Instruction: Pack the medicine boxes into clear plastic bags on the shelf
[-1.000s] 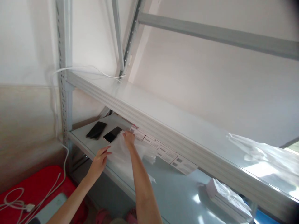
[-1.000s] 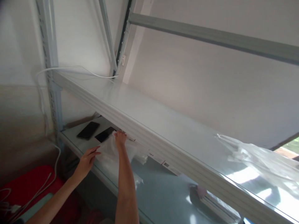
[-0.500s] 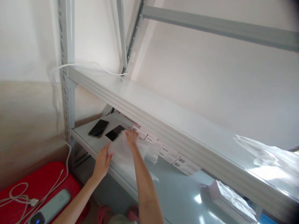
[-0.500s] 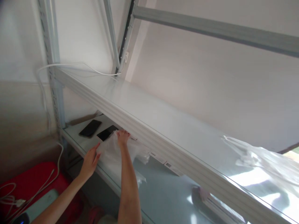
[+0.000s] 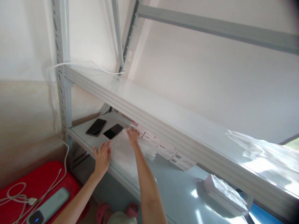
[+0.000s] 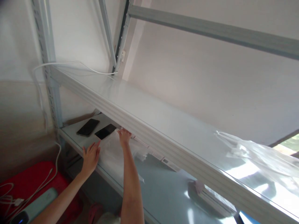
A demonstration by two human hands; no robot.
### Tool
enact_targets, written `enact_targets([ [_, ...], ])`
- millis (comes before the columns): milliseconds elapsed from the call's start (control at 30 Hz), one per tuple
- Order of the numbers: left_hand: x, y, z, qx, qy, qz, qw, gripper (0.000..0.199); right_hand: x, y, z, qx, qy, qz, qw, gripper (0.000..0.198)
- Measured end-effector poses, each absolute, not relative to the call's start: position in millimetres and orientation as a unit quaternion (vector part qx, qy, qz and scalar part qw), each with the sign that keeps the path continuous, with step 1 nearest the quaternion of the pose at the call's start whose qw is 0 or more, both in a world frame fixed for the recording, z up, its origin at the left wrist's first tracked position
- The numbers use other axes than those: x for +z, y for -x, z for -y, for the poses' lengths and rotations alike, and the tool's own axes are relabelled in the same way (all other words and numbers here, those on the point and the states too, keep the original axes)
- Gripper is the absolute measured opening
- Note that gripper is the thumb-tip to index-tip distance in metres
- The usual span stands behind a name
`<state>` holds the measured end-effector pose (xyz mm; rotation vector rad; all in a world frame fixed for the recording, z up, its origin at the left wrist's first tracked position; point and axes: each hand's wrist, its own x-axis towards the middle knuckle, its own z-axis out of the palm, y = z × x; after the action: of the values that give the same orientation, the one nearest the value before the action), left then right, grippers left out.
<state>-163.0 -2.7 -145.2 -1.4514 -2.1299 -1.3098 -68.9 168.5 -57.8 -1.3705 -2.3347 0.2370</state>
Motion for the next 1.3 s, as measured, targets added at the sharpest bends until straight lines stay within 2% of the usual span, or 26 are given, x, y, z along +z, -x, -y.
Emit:
enact_targets([
  [200, -142.6, 163.0, 4.8, -0.462, 0.487, 0.736, 0.094, 0.042, -53.5, 79.1, -168.6, 0.110, 0.484, 0.839, 0.222, 0.028],
  [367, -119.0, 162.1, 22.2, -0.447, 0.462, 0.753, 0.140, 0.042, -47.4, 76.9, -167.4, 0.144, 0.463, 0.843, 0.235, 0.027],
  [700, -104.9, 158.6, 36.1, -0.404, 0.433, 0.796, 0.126, 0.026, -30.8, 78.0, -166.3, 0.187, 0.404, 0.855, 0.266, 0.037],
  [933, -114.6, 162.2, 32.3, -0.420, 0.386, 0.812, 0.123, 0.040, -36.7, 79.4, -164.7, 0.133, 0.447, 0.851, 0.240, 0.036],
  [1100, -119.8, 161.6, 29.5, -0.397, 0.428, 0.802, 0.124, 0.035, -41.2, 79.4, -167.6, 0.065, 0.478, 0.852, 0.204, 0.028],
  [1300, -116.1, 157.2, 27.9, -0.384, 0.432, 0.800, 0.159, 0.038, -51.5, 87.2, -171.0, 0.015, 0.509, 0.843, 0.174, 0.031],
])
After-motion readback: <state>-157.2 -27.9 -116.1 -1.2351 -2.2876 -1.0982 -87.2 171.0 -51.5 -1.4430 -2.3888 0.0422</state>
